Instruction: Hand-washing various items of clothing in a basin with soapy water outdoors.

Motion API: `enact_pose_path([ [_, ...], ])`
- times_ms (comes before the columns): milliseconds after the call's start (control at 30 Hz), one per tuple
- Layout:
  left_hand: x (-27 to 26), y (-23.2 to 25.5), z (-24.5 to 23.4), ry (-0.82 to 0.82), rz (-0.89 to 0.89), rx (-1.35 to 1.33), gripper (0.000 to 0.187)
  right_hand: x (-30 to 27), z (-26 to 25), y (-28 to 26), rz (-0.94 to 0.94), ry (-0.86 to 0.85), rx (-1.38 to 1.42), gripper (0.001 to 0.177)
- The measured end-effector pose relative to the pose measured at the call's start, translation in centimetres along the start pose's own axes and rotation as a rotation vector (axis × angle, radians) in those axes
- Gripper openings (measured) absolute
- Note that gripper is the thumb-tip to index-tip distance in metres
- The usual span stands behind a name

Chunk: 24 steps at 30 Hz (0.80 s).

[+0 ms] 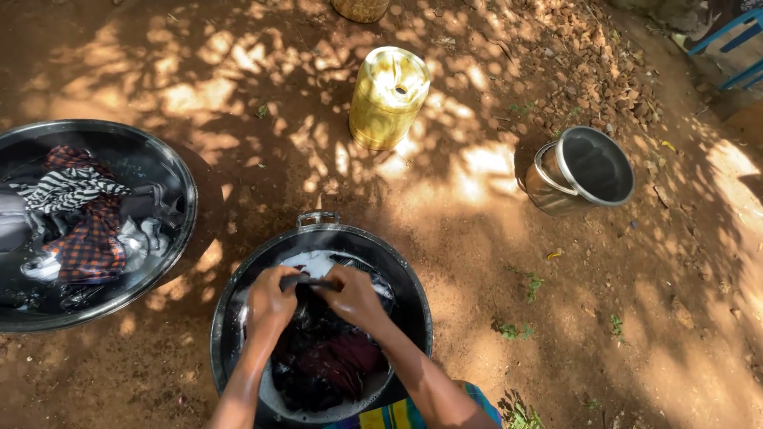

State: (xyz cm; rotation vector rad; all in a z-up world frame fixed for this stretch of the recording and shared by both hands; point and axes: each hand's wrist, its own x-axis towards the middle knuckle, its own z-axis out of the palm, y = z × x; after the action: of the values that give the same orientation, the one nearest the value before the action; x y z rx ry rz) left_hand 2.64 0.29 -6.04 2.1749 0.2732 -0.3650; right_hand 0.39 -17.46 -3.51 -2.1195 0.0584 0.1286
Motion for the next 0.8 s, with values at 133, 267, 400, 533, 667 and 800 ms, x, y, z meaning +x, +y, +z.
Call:
enact_pose_path([
  [133,0.9,-3.8,8.5,0.229,-0.350,-0.720,0.042,-1.7,3.3,0.4,0.484,-0.195,0.653,0.058],
  [267,-5.5,1.2,5.9,-0.036,-0.277,-0.873,0.031,-1.0,-1.0,-4.5,0.739,-0.409,0.499,0.067],
  [400,-6.2,1.9,5.1,-0.389,-0.341,-1.163,0.018,-0.4,1.5,-0.3,0.591,-0.312,0.371,0.023],
  [533,-10.8,10.7,-3.2,-0.445,-0.522,-1.182,0.067,-2.9,6.6,1.3,-0.212,0.132,-0.198,0.026],
  [667,-5.7,3.8,1.5,-0.445,-0.663,-1.343,0.066,-7.7,7.6,-3.5,-0.453,0.127,-0.209,0.025],
  [800,-1.1,-6.7,9.2,-0.569,-0.786,-1.521,0.061,-10.8,6.9,-4.7,-0.723,-0.147,-0.241,0.017],
])
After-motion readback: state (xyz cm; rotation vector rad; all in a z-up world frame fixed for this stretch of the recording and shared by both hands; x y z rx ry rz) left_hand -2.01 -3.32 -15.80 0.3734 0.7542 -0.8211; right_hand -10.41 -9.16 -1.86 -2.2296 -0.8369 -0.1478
